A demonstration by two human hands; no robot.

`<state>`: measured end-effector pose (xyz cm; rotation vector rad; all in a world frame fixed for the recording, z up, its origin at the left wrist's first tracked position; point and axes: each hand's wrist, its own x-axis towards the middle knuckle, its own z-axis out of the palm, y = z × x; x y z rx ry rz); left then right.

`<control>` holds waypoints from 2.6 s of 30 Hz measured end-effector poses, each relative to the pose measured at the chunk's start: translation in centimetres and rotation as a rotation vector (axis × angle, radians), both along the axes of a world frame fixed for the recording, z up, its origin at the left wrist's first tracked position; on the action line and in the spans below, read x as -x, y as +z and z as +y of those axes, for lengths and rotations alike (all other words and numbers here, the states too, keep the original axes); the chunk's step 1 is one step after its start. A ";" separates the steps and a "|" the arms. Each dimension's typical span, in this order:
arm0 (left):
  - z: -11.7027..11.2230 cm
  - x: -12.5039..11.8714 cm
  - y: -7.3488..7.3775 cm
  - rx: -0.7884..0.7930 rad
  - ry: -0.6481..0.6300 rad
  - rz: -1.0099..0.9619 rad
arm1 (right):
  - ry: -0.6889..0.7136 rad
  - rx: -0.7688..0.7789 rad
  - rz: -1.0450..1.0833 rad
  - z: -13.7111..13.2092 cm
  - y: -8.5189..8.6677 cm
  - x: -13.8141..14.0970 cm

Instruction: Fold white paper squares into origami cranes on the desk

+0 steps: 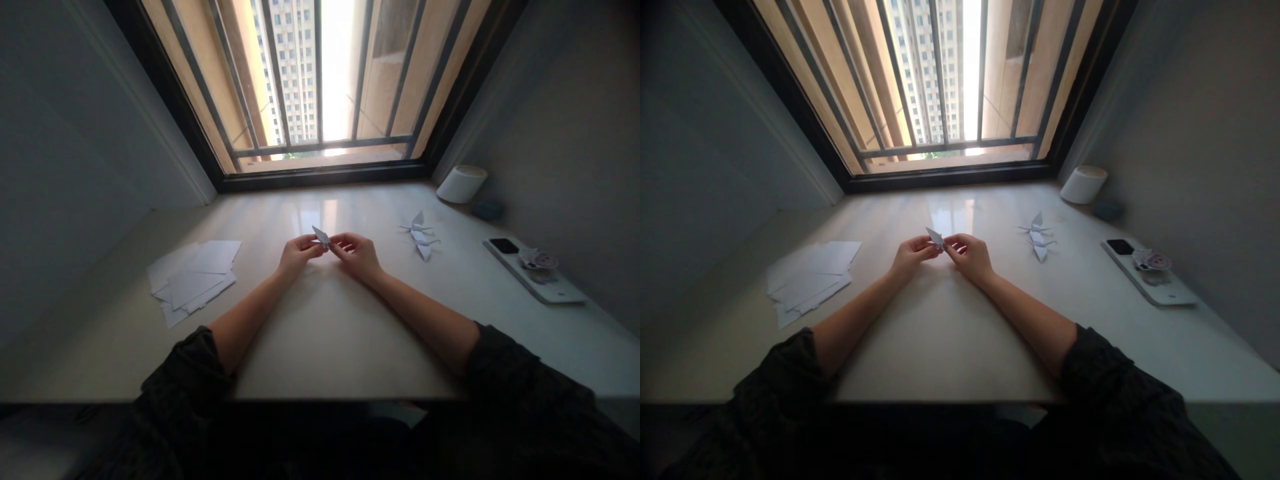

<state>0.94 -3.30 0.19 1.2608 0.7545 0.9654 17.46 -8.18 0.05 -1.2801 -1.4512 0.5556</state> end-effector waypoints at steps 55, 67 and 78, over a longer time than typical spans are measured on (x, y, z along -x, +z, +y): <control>-0.9 -0.4 -0.3 -0.302 0.092 0.186 | 0.002 0.006 0.031 0.5 -0.7 0.1; -2.0 -0.1 1.1 -0.562 0.262 0.326 | 0.231 0.104 0.474 0.7 -0.5 0.5; -2.3 -0.1 1.3 -0.677 0.321 0.430 | 0.281 0.148 0.449 0.8 -0.6 0.3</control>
